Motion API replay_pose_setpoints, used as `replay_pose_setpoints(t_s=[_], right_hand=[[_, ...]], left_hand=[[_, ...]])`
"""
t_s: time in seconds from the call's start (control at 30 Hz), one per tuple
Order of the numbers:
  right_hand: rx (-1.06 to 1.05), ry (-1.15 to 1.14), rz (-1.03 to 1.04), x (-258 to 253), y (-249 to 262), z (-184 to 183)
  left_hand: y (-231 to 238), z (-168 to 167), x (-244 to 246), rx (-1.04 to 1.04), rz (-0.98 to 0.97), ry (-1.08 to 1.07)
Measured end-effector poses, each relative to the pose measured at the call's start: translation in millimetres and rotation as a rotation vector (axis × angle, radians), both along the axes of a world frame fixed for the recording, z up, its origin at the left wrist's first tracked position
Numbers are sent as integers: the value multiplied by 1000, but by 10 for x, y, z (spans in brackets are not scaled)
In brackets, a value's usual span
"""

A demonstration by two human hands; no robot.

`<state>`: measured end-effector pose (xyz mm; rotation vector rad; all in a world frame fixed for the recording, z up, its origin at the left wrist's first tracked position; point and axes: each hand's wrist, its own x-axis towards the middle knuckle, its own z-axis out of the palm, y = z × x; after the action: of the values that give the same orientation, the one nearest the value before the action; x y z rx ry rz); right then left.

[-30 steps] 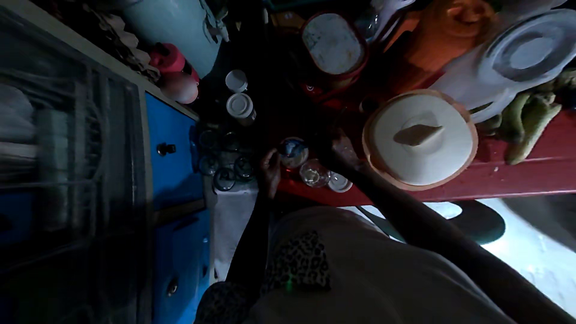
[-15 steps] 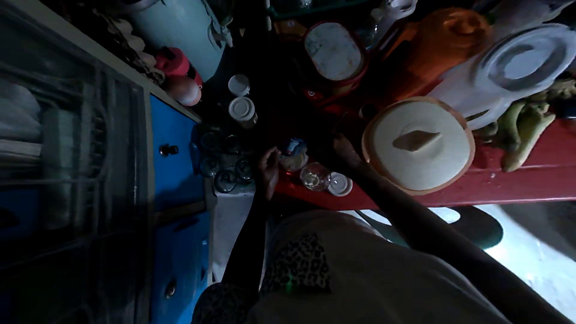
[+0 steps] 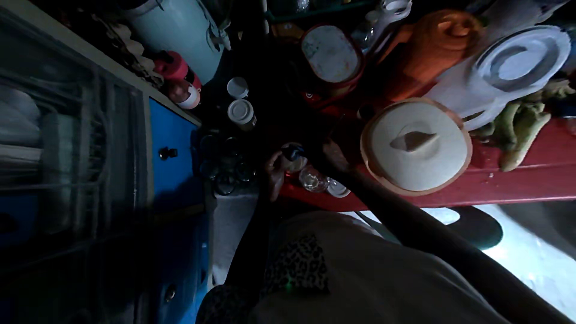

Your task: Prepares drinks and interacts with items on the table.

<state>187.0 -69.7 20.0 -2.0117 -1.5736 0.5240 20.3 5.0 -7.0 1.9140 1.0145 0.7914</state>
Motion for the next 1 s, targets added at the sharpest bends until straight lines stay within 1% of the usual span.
replay_pose_setpoints(t_s=[0.1, 0.2, 0.27, 0.33, 0.4, 0.43, 0.6, 0.73, 0.8, 0.87, 1.0], right_hand=[[93, 34, -8, 82, -24, -11], [169, 111, -93, 44, -132, 78], [192, 152, -135, -23, -213, 139], [159, 141, -144, -69, -257, 62], [29, 143, -127, -64, -267, -31], [1, 149, -136, -55, -258, -47], [78, 189, -168, -57, -239, -13], [111, 132, -115, -72, -212, -19], [112, 104, -100, -51, -194, -35], [103, 108, -95, 1, -193, -74], [60, 153, -132, -2, -188, -58]], left_hand=[[33, 86, -82, -90, -19, -91], [101, 135, -232, -182, -116, -170], [131, 163, -280, -220, -120, -234], [143, 142, -303, -218, -114, -257], [138, 108, -300, -214, -109, -210], [137, 98, -289, -210, -108, -168], [107, 69, -241, -195, -89, -42], [61, 46, -152, -118, -47, 7], [57, 82, -114, -119, 4, 38], [84, 106, -102, -133, 36, 52], [70, -21, -114, -88, 21, 11]])
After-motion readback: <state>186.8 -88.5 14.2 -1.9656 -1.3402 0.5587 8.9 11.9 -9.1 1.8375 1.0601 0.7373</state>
